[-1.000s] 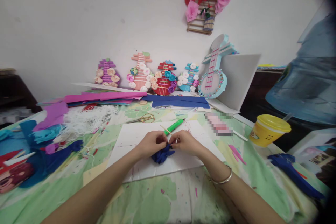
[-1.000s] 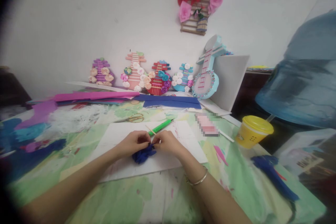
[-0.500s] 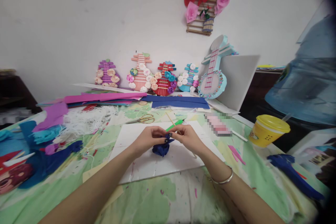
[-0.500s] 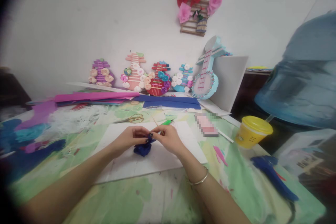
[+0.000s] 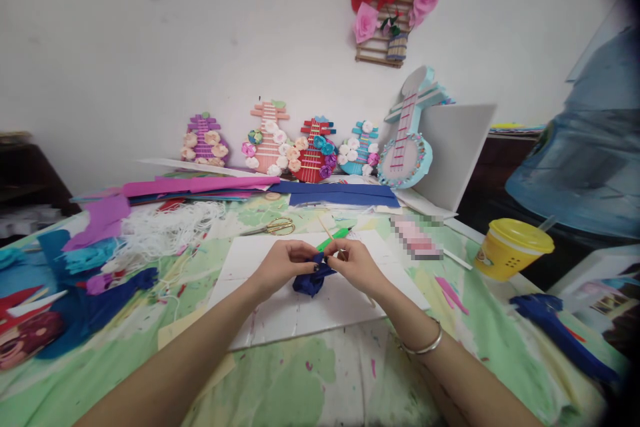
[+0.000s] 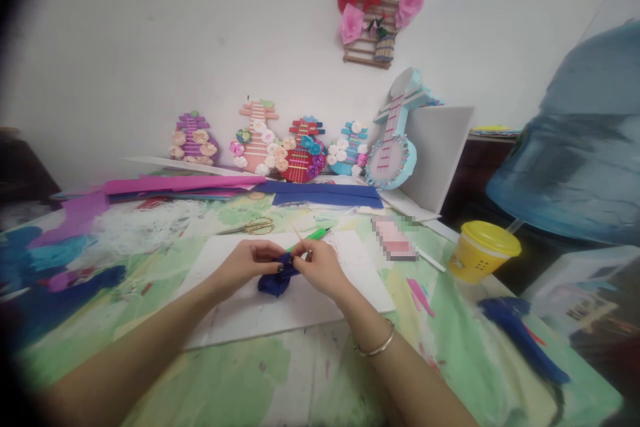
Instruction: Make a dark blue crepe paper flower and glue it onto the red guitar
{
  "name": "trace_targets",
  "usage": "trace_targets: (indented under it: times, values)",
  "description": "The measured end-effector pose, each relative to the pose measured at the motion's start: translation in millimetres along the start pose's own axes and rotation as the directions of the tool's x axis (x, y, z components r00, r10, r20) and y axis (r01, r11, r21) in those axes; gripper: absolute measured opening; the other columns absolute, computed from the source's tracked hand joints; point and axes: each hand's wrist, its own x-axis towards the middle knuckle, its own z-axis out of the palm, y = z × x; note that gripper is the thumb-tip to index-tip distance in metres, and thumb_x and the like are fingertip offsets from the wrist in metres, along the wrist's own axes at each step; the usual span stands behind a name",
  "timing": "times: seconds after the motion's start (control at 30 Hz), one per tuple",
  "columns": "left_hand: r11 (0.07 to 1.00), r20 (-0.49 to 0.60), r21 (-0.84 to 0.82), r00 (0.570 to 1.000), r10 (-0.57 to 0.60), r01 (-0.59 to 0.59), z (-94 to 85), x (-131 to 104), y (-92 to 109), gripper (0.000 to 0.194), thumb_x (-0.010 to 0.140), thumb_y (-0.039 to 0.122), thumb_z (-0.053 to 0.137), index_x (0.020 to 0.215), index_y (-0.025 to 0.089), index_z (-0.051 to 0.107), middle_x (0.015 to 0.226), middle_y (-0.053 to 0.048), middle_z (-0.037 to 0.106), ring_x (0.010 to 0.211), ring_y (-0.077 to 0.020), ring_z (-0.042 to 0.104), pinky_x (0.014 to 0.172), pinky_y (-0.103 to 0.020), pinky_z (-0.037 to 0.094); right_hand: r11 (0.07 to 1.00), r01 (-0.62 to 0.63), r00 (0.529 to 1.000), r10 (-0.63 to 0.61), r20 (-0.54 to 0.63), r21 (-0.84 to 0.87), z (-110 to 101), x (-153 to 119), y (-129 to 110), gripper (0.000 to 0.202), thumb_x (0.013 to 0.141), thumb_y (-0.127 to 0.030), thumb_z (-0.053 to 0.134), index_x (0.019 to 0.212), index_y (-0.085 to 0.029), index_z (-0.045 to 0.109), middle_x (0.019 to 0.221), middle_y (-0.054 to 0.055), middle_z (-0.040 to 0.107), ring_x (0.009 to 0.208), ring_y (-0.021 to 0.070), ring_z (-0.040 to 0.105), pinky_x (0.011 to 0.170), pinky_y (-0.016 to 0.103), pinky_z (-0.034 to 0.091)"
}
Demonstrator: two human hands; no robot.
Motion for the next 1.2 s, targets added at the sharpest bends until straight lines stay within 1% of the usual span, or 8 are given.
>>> trace_targets:
  times: [0.1,0.3,0.47,0.6,0.77,1.0,1.1,1.2]
  values:
    - [1.000,-0.016,-0.015,1.000,0.010,-0.010,0.8,-0.4,0.2,0.026,0.056,0.018,0.077,0.079,0.011,0.068,0.078,-0.006,0.071,0.074,-0.0185,0.065,0.072,-0.030,0.049,0.999,-0.032,0.999,0.032,0.024,0.000,0.6,0.3,0.8,0.012,0.064,-0.015,0.057,0.073,-0.018,0.065,0.050,-0.006,0.047,0.048,0.0076,0.039,0.047,0.020,0.028]
    - [0.998,-0.072,0.008,0.996,0.059,-0.058,1.4,-0.8,0.3,0.026,0.057,0.022,0.078,0.076,0.011,0.065,0.076,-0.005,0.068,0.070,-0.0177,0.065,0.067,-0.029,0.048,0.996,-0.023,0.999,0.020,0.033,0.084,2.7,0.8,0.7,0.009,0.066,-0.024,0.063,0.070,-0.016,0.063,0.056,-0.004,0.051,0.049,0.0068,0.037,0.047,0.020,0.028]
    - [0.998,-0.072,-0.008,0.995,0.063,-0.064,0.8,-0.4,-0.8,0.026,0.058,0.023,0.078,0.074,0.012,0.061,0.072,-0.003,0.066,0.066,-0.0177,0.064,0.063,-0.029,0.048,0.985,-0.058,0.997,0.048,0.068,0.160,1.8,1.8,1.5,0.012,0.065,-0.026,0.066,0.071,-0.016,0.064,0.048,-0.006,0.043,0.045,0.0065,0.031,0.045,0.021,0.023]
    - [0.999,-0.065,-0.012,0.997,0.044,-0.045,1.1,-0.8,-0.5,0.026,0.058,0.024,0.077,0.072,0.012,0.059,0.070,-0.003,0.066,0.064,-0.0162,0.063,0.062,-0.028,0.047,0.985,-0.067,0.995,0.054,0.086,0.158,0.0,1.1,-0.2,0.012,0.064,-0.025,0.066,0.070,-0.015,0.065,0.044,-0.007,0.037,0.045,0.0064,0.029,0.044,0.021,0.019]
    - [0.998,0.020,0.056,0.999,0.026,-0.027,1.4,-1.4,1.7,0.024,0.059,0.023,0.076,0.075,0.012,0.063,0.075,-0.005,0.067,0.071,-0.0178,0.062,0.066,-0.030,0.047,0.965,-0.055,0.996,0.037,0.075,0.256,-0.8,1.1,-0.7,0.009,0.064,-0.023,0.063,0.068,-0.015,0.060,0.046,-0.007,0.040,0.047,0.0067,0.032,0.045,0.020,0.022]
    - [0.997,0.028,0.049,0.998,0.058,-0.059,-0.5,-2.6,2.3,0.021,0.060,0.023,0.076,0.071,0.012,0.062,0.070,-0.003,0.063,0.068,-0.0152,0.059,0.066,-0.029,0.046,0.894,-0.084,0.992,0.034,0.120,0.440,-5.2,-2.0,-7.9,0.007,0.059,-0.016,0.060,0.065,-0.015,0.056,0.053,-0.005,0.046,0.047,0.0058,0.034,0.045,0.020,0.023]
    - [0.997,0.016,0.040,0.998,0.063,-0.063,-0.7,-3.4,3.3,0.021,0.060,0.023,0.076,0.069,0.011,0.061,0.069,-0.003,0.062,0.066,-0.0144,0.058,0.064,-0.028,0.046,0.869,-0.101,0.988,0.030,0.152,0.484,-5.4,-3.0,-9.4,0.009,0.060,-0.018,0.063,0.066,-0.015,0.057,0.055,-0.005,0.049,0.047,0.0056,0.036,0.045,0.020,0.024]
    - [0.998,0.009,0.023,0.998,0.066,-0.066,0.2,-3.6,4.6,0.022,0.060,0.024,0.075,0.068,0.012,0.058,0.065,-0.001,0.059,0.061,-0.0126,0.055,0.059,-0.027,0.045,0.868,-0.105,0.977,0.000,0.211,0.485,-4.4,-3.5,-9.1,0.017,0.062,-0.025,0.069,0.070,-0.014,0.059,0.053,-0.005,0.049,0.046,0.0054,0.038,0.045,0.020,0.025]
